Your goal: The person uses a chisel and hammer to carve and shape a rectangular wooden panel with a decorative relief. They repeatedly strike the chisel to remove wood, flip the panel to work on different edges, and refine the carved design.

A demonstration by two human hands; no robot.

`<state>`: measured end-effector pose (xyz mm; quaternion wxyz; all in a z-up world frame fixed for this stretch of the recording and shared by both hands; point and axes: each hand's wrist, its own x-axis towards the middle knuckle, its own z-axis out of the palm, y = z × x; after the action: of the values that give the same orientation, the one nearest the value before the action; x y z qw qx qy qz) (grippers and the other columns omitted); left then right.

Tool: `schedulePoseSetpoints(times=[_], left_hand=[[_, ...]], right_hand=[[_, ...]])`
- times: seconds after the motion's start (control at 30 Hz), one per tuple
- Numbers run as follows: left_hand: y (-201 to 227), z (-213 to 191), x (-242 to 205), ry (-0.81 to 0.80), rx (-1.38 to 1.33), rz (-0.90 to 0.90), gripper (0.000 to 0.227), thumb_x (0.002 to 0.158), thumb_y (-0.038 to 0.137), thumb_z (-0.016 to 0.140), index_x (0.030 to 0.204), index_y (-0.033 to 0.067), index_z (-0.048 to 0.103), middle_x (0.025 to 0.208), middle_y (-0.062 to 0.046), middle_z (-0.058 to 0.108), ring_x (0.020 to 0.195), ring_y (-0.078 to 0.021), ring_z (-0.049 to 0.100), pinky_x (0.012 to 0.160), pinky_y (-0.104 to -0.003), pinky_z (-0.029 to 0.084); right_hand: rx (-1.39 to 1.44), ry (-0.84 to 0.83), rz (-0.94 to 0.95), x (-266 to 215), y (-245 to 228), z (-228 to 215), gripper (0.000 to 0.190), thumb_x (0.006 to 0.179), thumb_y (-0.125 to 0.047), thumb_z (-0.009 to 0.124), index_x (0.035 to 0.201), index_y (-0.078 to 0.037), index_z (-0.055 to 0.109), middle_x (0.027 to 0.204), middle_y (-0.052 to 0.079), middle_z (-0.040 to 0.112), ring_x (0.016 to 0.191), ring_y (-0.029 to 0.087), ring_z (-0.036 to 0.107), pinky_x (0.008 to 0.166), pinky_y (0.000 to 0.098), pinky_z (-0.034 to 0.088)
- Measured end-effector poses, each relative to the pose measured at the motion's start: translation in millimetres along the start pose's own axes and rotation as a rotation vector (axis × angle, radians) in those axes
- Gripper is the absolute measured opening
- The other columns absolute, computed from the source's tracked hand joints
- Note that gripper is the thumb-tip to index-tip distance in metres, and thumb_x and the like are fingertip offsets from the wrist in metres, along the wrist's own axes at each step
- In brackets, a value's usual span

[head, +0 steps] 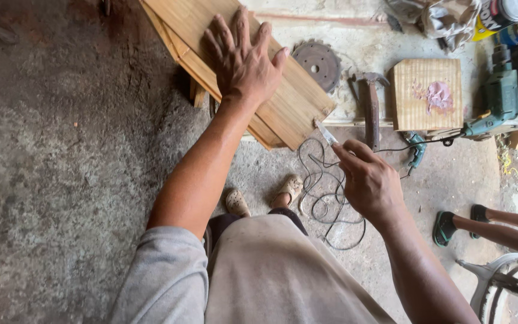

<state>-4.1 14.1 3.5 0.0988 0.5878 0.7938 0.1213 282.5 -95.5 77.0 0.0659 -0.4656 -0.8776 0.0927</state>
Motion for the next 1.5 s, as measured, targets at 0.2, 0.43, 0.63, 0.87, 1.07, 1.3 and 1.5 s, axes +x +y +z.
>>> schedulePoseSetpoints(times=[0.2,0.43,0.63,0.87,1.07,1.3,1.5], left_hand=[[1,-6,1,0.019,-0.002,-0.001,0.073,0.102,0.071,0.029,0.16,0.0288,0.04,0.171,-0.014,0.007,0.154,-0.051,0.0,0.122,-0.07,-0.003],[4,-16,-5,-0.043,-0.004,-0.072,0.073,0.1,0.07,0.029,0.16,0.0288,0.035,0.171,-0.011,0.002,0.155,-0.0472,-0.003,0.12,-0.068,-0.007],[10,-2,2,-0.047,0.008,-0.062,0.071,0.101,0.068,0.034,0.16,0.0287,0.035,0.172,-0.013,0.0,0.156,-0.0476,-0.006,0.12,-0.067,-0.01],[10,12,7,-0.002,-0.033,-0.046,0.073,0.098,0.068,0.034,0.16,0.0286,0.033,0.171,-0.014,-0.003,0.155,-0.0489,-0.008,0.12,-0.069,-0.01],[6,27,11,0.248,-0.142,0.018,0.062,0.094,0.054,0.059,0.143,0.0165,0.058,0.159,-0.013,0.043,0.15,-0.051,0.023,0.122,-0.07,0.011],[-17,31,-41,0.396,-0.143,0.229,0.04,0.104,0.046,0.059,0.124,0.0139,0.071,0.153,-0.012,0.058,0.151,-0.0328,0.045,0.134,-0.061,0.028],[-39,28,-54,0.372,-0.231,0.383,0.067,0.096,0.06,0.054,0.132,0.0045,0.066,0.151,-0.018,0.054,0.144,-0.0426,0.047,0.124,-0.055,0.032]], right_hand=[[0.086,-0.095,-0.018,2,6,-9,0.029,0.1,-0.009,0.058,0.125,-0.013,0.073,0.126,0.006,0.072,0.091,0.026,0.074,0.072,0.0375,0.063],[0.225,0.083,-0.085,-4,33,0,0.031,0.096,-0.007,0.065,0.126,-0.01,0.074,0.125,0.011,0.074,0.097,0.024,0.074,0.078,0.0351,0.062],[0.336,0.031,0.112,-31,54,30,0.031,0.095,-0.006,0.066,0.124,-0.013,0.074,0.112,0.007,0.078,0.074,0.012,0.073,0.062,0.0274,0.059],[0.852,0.039,0.495,-40,146,53,0.031,0.098,-0.011,0.069,0.128,-0.003,0.073,0.089,0.006,0.075,0.074,0.011,0.07,0.061,0.0269,0.058],[0.348,0.053,-0.184,76,214,3,0.031,0.099,-0.017,0.065,0.126,-0.007,0.074,0.094,0.0,0.079,0.078,0.008,0.074,0.06,0.0224,0.056],[0.132,0.129,-0.768,253,89,-43,0.019,0.101,-0.023,0.076,0.117,-0.014,0.078,0.111,0.006,0.078,0.079,0.013,0.071,0.057,0.0264,0.057],[-0.136,-0.108,-0.673,331,-66,-24,0.016,0.104,-0.017,0.066,0.114,-0.016,0.078,0.1,0.004,0.078,0.054,0.016,0.062,0.04,0.0295,0.048]])
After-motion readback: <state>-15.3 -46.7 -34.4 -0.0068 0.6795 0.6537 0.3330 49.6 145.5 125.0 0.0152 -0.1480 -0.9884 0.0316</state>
